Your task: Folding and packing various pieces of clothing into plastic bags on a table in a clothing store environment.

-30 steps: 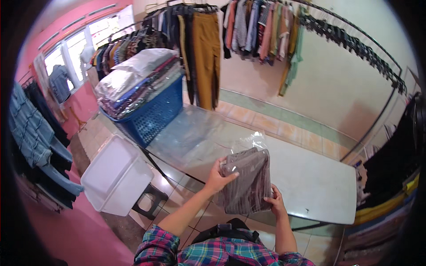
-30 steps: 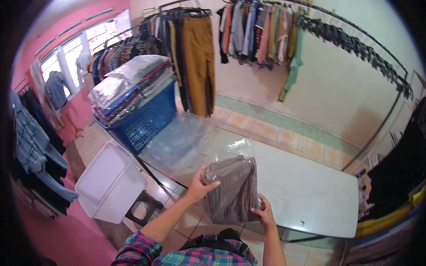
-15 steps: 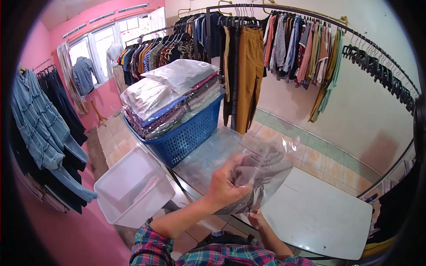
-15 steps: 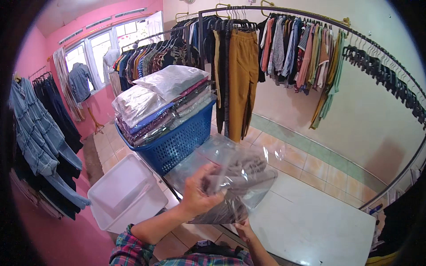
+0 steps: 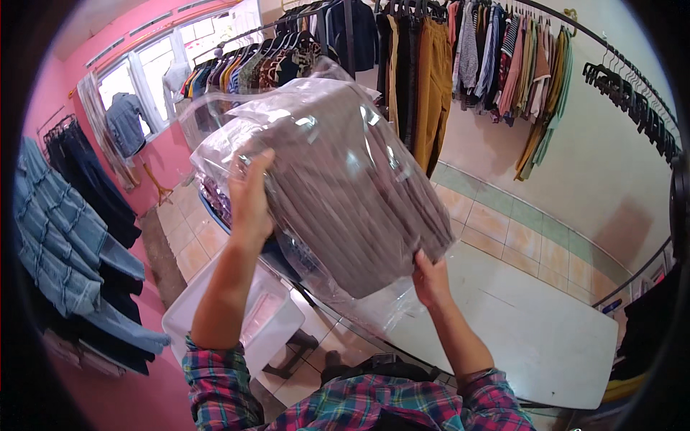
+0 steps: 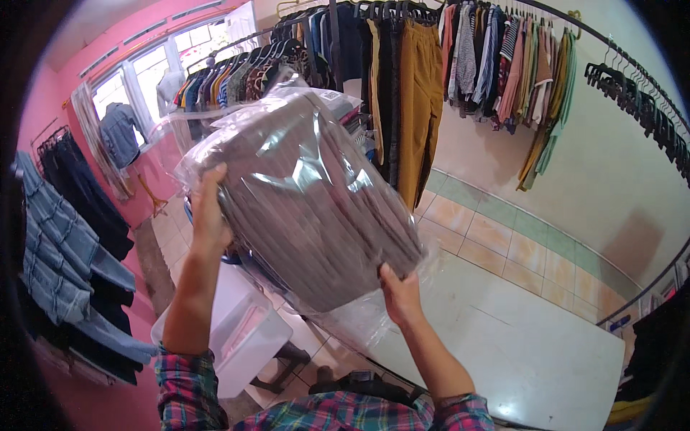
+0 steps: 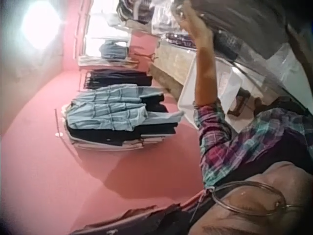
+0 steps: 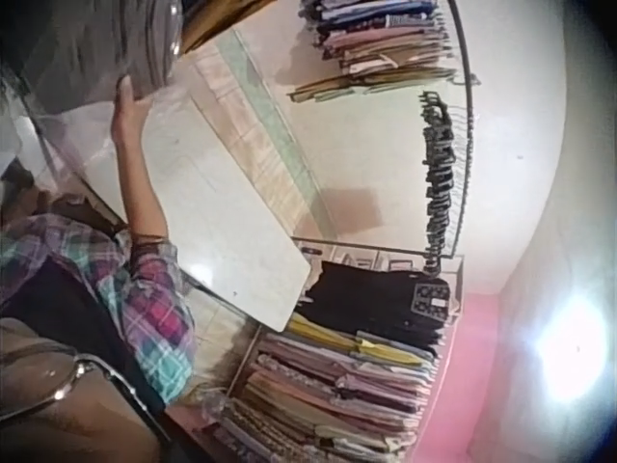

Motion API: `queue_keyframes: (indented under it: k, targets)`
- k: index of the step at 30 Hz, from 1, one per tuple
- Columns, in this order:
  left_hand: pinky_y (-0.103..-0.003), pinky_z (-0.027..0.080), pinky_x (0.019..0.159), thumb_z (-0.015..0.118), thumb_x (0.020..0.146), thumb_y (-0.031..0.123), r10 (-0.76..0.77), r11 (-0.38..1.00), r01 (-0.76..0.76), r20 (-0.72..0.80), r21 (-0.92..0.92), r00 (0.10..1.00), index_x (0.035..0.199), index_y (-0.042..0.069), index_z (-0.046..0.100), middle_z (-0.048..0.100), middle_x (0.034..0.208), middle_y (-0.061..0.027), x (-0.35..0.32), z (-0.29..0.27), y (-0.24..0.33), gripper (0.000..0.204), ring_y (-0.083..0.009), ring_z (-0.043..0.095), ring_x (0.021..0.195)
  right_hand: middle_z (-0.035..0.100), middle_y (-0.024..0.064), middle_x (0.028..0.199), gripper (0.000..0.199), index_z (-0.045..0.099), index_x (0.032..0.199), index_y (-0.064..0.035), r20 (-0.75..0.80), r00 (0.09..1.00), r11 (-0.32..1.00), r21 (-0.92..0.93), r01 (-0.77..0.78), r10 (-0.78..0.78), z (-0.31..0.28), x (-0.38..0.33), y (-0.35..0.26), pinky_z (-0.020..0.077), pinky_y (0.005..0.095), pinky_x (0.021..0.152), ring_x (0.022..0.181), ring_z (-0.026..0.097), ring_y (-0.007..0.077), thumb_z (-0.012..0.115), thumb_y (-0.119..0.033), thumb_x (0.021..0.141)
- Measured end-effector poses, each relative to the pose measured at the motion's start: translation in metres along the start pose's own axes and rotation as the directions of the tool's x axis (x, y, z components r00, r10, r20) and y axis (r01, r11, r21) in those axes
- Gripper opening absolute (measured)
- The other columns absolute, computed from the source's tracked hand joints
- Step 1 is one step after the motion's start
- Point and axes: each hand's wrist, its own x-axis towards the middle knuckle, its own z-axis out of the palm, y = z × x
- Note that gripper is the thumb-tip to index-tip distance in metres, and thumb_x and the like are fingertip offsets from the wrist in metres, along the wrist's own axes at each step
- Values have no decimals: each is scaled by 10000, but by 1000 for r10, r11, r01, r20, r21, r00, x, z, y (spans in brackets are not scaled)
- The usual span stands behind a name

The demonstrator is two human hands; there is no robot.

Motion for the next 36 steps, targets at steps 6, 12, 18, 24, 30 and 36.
queue_keyframes:
  k: [6,12,18,24,30,36]
  targets:
    - [-326,466,777,575,779,341,-55,994,52,35,92,998,1023,64,546,596,952,-57,106,-48,24,371,-179,574,858,501,74,1165,491,404,1212,-14,56,991,977,-170,131,-123,93,69,-11,363,306,933,1070,481,168,628,-98,783]
    - [-332,484,751,526,796,320,-177,981,177,-3,80,984,988,75,544,598,919,-55,203,-75,67,312,-190,576,805,549,86,1079,444,450,1157,-13,101,972,974,-63,218,-211,193,166,-10,430,292,845,981,530,169,645,-107,769]
    - [-340,471,782,514,787,380,-308,933,316,-71,172,949,1074,82,524,578,1019,-72,267,-194,-5,414,-232,571,874,528,145,1062,630,340,1195,8,-65,998,979,-202,-16,2,209,213,61,458,298,792,969,531,217,704,-151,706]
    - [-416,433,813,480,812,418,-365,927,369,-60,64,929,1064,107,519,564,1011,-65,291,-228,-22,403,-238,536,924,450,201,1127,814,193,1246,31,-141,982,879,-475,46,-127,203,223,93,432,316,832,1008,501,247,725,-115,648]
    - [-354,474,733,526,806,322,-381,914,382,-36,133,924,1033,72,528,586,917,-61,321,-289,-16,338,-202,568,840,461,243,1122,883,110,1280,57,-80,987,817,-572,68,-138,216,218,100,417,309,851,1022,499,262,712,-134,662]
    - [-346,368,915,617,768,250,776,543,-273,-351,794,524,1113,-44,477,526,1092,-162,322,-265,-7,475,-287,499,1038,415,284,1164,916,5,1307,15,-45,977,903,-391,176,-210,210,194,78,487,298,704,840,587,244,687,-134,714]
